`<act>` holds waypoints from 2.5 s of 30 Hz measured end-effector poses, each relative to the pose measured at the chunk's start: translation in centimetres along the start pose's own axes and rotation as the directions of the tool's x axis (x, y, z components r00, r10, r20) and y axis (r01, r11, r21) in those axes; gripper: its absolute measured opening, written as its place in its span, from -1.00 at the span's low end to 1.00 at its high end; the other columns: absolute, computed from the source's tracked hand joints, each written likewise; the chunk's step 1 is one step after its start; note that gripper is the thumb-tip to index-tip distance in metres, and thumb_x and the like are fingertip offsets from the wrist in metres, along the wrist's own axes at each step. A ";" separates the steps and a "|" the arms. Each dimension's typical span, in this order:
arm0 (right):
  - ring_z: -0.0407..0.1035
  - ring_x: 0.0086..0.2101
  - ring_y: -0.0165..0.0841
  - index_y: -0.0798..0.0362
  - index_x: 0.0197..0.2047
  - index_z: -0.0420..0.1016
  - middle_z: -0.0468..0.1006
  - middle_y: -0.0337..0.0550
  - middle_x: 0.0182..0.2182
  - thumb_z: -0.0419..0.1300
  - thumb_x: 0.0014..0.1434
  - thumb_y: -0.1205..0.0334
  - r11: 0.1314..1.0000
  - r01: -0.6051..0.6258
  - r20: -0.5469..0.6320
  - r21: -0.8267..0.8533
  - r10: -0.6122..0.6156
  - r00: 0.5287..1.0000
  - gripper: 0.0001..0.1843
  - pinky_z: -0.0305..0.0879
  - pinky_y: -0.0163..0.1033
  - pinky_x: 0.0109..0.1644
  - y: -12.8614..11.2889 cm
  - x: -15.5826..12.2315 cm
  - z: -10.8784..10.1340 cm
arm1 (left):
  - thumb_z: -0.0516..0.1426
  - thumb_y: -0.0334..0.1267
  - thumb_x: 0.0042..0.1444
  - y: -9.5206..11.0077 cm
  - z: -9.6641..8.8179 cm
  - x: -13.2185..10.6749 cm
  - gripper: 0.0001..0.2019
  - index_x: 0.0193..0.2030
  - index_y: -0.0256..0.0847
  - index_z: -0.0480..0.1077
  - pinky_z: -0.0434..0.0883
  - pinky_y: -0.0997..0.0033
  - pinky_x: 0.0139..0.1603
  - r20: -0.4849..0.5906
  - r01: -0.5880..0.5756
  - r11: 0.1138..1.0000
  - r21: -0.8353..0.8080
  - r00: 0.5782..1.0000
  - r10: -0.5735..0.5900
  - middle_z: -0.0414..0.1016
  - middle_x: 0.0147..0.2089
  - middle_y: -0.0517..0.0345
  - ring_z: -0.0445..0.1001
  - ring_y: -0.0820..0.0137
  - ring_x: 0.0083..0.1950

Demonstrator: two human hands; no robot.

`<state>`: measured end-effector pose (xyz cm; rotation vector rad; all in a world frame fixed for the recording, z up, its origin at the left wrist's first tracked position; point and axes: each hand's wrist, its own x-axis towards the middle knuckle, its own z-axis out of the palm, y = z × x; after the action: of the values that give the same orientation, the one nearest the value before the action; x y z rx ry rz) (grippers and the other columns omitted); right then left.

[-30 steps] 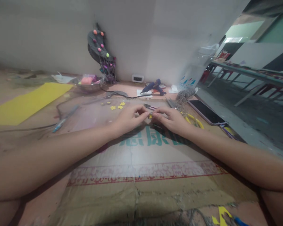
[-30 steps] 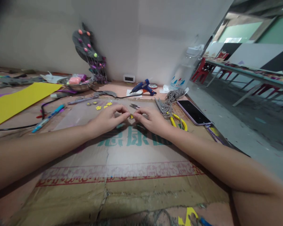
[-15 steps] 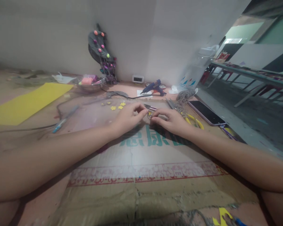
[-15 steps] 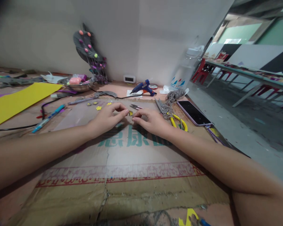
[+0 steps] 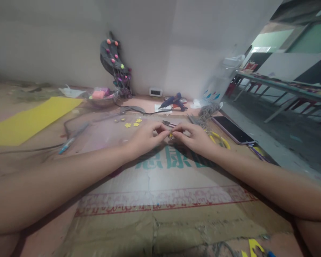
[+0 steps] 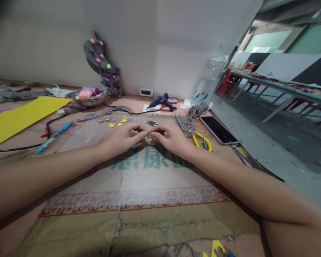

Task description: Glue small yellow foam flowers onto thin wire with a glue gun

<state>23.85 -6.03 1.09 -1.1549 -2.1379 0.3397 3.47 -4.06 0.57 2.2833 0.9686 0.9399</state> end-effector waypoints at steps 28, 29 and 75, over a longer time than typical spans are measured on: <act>0.05 -0.55 -0.46 0.02 -0.61 -0.02 0.09 -0.35 -0.64 0.07 0.21 0.20 0.989 0.080 -0.132 -0.121 -0.096 0.987 -0.58 -0.04 -0.32 -0.45 1.2 -0.5 1.0 | 0.07 -0.18 0.21 0.2 0.1 0.0 -0.80 -0.31 -0.21 0.45 0.37 0.35 -0.12 -0.049 0.022 1.000 -0.004 0.999 -0.022 0.57 -0.29 0.12 0.49 0.31 -0.20; 0.04 -0.55 -0.46 0.02 -0.61 -0.02 0.09 -0.35 -0.64 0.07 0.20 0.22 0.987 0.093 -0.128 -0.132 -0.110 0.986 -0.59 -0.05 -0.31 -0.44 1.3 -0.6 1.1 | 0.07 -0.18 0.20 0.2 0.2 0.0 -0.80 -0.32 -0.21 0.45 0.37 0.35 -0.12 -0.059 0.033 0.999 0.002 0.998 -0.033 0.56 -0.29 0.13 0.48 0.31 -0.20; 0.40 0.07 -0.03 0.24 0.22 0.36 0.47 0.23 0.13 0.17 0.17 0.20 0.831 -0.338 -0.045 -0.441 0.355 0.934 -0.44 0.28 -0.09 0.09 11.5 10.1 -4.3 | 0.06 -0.18 0.20 -0.4 0.6 0.0 -0.81 -0.32 -0.20 0.42 0.34 0.39 -0.23 0.020 0.106 0.981 -0.162 0.994 -0.104 0.51 -0.33 0.16 0.46 0.35 -0.26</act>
<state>30.27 8.49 2.79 -1.8241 -2.0901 0.0228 3.74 -3.88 -0.03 2.0788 0.9606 0.9246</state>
